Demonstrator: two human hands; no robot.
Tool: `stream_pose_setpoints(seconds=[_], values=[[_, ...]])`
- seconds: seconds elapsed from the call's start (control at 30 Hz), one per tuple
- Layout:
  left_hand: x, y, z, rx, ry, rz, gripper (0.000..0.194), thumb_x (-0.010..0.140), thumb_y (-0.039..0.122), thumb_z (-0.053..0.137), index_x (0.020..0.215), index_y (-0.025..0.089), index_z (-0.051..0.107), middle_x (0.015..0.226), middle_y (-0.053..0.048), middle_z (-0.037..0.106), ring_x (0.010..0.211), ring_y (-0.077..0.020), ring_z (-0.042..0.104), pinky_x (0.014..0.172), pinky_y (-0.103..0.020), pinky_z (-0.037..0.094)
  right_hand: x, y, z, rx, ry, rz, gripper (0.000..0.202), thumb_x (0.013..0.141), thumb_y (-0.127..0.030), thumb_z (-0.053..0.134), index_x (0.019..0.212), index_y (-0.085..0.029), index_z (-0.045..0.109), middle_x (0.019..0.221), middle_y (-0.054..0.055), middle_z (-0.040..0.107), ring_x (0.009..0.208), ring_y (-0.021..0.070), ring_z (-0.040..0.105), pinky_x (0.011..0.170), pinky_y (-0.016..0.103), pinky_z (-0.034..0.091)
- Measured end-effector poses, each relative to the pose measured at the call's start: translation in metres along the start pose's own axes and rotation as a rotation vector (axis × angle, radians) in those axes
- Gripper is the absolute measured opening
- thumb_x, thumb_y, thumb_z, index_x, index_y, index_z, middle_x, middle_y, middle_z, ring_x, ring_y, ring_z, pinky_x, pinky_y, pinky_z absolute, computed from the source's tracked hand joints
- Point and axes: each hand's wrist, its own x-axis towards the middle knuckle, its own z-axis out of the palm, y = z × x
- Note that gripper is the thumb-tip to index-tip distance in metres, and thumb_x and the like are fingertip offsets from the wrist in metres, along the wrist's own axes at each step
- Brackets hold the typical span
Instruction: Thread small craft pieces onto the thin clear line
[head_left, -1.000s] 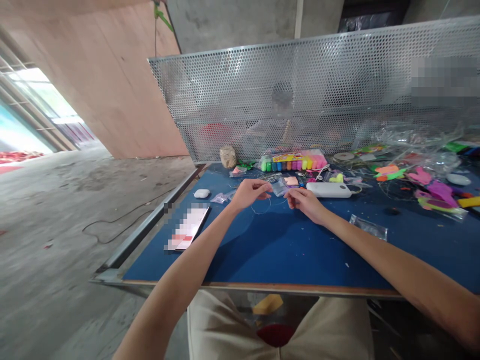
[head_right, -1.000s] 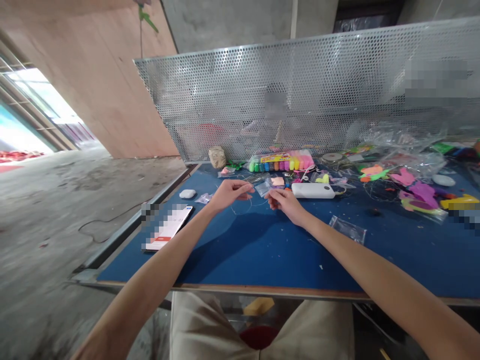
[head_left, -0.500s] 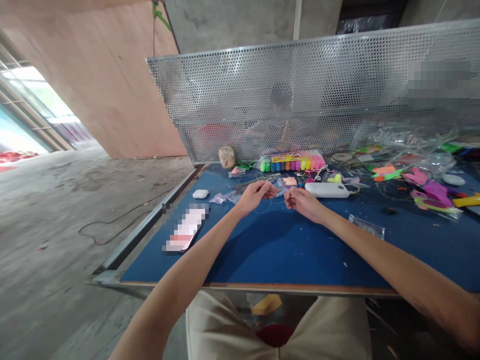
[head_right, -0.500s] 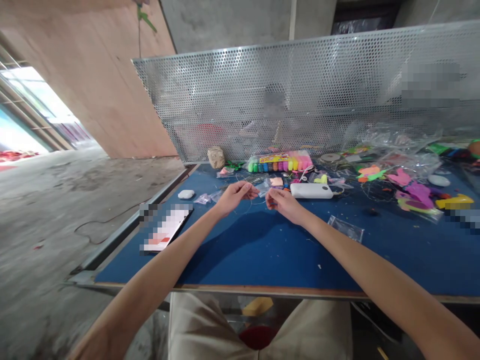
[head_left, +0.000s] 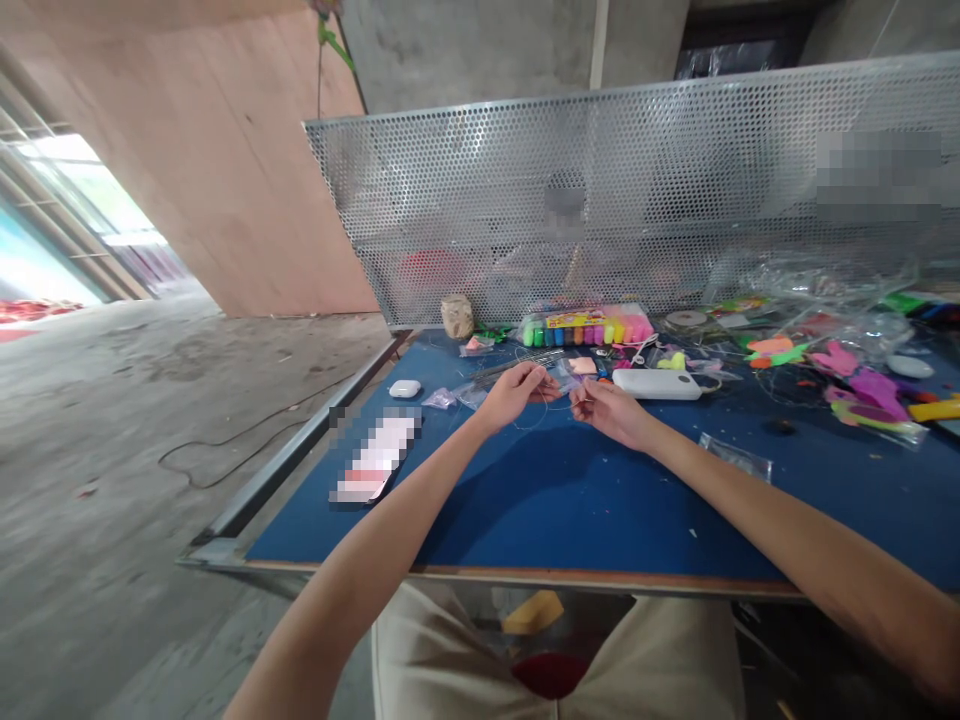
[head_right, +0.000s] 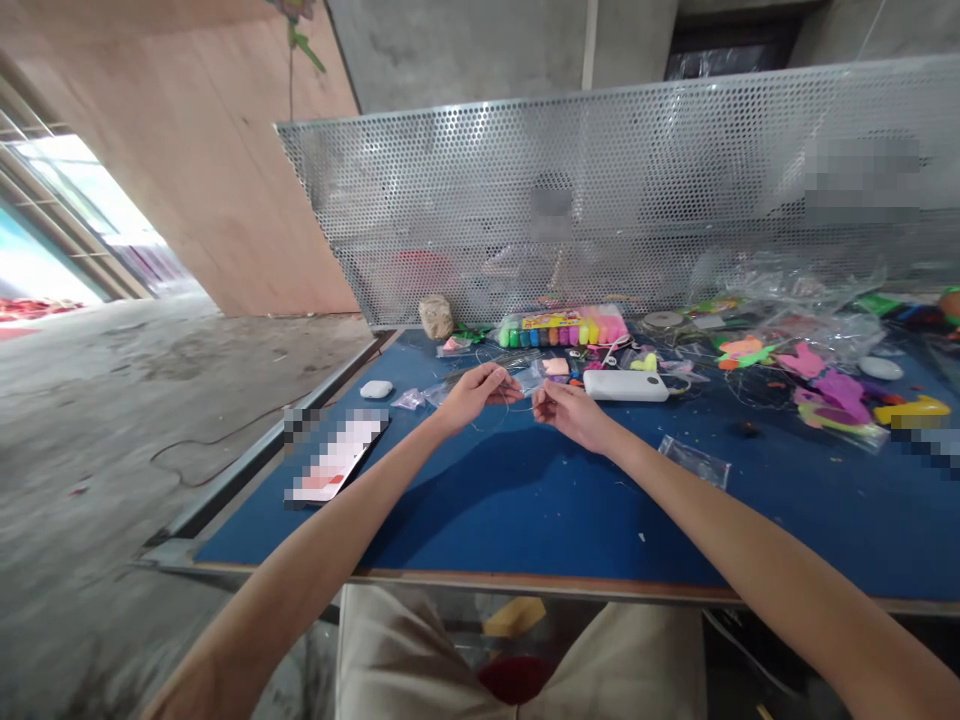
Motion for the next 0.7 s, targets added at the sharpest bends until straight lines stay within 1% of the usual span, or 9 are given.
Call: stream_pose_setpoints(seconds=[0.13, 0.3, 0.47, 0.53, 0.6, 0.7], values=[[-0.0007, 0.0011, 0.0018, -0.051, -0.032, -0.022, 0.037, 0.089, 0.052, 0.059, 0.092, 0.015, 0.054, 0.099, -0.009, 0.072, 0.091, -0.0195, 0.071, 0.09, -0.038, 0.055, 0.0005, 0.0008, 0.0001, 0.039, -0.019, 0.03, 0.035, 0.088, -0.05, 0.065, 0.073, -0.019, 0.056, 0.083, 0.002, 0.057, 0.073, 0.0144, 0.055, 0.069, 0.029, 0.044], [-0.0021, 0.0031, 0.0028, -0.043, -0.056, -0.028, 0.038, 0.09, 0.053, 0.058, 0.092, 0.016, 0.051, 0.093, -0.007, 0.072, 0.084, -0.0183, 0.071, 0.084, -0.036, 0.056, -0.0001, -0.0006, 0.0034, 0.041, -0.027, 0.066, 0.041, 0.088, -0.057, 0.06, 0.072, -0.02, 0.053, 0.081, 0.002, 0.057, 0.072, 0.0148, 0.055, 0.07, 0.03, 0.045], [-0.0023, 0.003, 0.0033, 0.025, -0.046, 0.001, 0.038, 0.091, 0.053, 0.055, 0.091, 0.016, 0.05, 0.09, -0.006, 0.07, 0.079, -0.0169, 0.07, 0.077, -0.033, 0.057, -0.0013, -0.0035, 0.0069, 0.01, -0.056, 0.063, 0.043, 0.087, -0.056, 0.062, 0.068, -0.021, 0.046, 0.079, 0.001, 0.056, 0.071, 0.0147, 0.054, 0.071, 0.03, 0.046], [-0.0023, 0.0029, 0.0046, 0.043, -0.034, 0.014, 0.038, 0.092, 0.054, 0.054, 0.091, 0.016, 0.05, 0.087, -0.005, 0.068, 0.079, -0.0171, 0.07, 0.075, -0.033, 0.058, -0.0011, -0.0036, 0.0067, -0.011, -0.032, 0.037, 0.043, 0.086, -0.054, 0.064, 0.067, -0.021, 0.044, 0.077, 0.001, 0.056, 0.07, 0.0146, 0.054, 0.07, 0.03, 0.047], [-0.0027, 0.0031, 0.0059, 0.055, -0.03, 0.019, 0.038, 0.092, 0.054, 0.053, 0.092, 0.016, 0.051, 0.089, -0.005, 0.068, 0.079, -0.0168, 0.07, 0.073, -0.032, 0.058, -0.0006, -0.0024, 0.0054, -0.047, 0.01, 0.017, 0.04, 0.085, -0.052, 0.065, 0.069, -0.021, 0.047, 0.076, 0.001, 0.057, 0.069, 0.0144, 0.055, 0.069, 0.03, 0.048], [-0.0042, 0.0038, 0.0075, 0.101, -0.039, 0.011, 0.04, 0.092, 0.055, 0.052, 0.093, 0.015, 0.054, 0.096, -0.007, 0.067, 0.077, -0.0154, 0.07, 0.07, -0.029, 0.057, -0.0002, 0.0016, 0.004, -0.154, 0.082, -0.008, 0.031, 0.084, -0.049, 0.067, 0.08, -0.02, 0.055, 0.083, 0.002, 0.061, 0.073, 0.0151, 0.06, 0.071, 0.031, 0.05]])
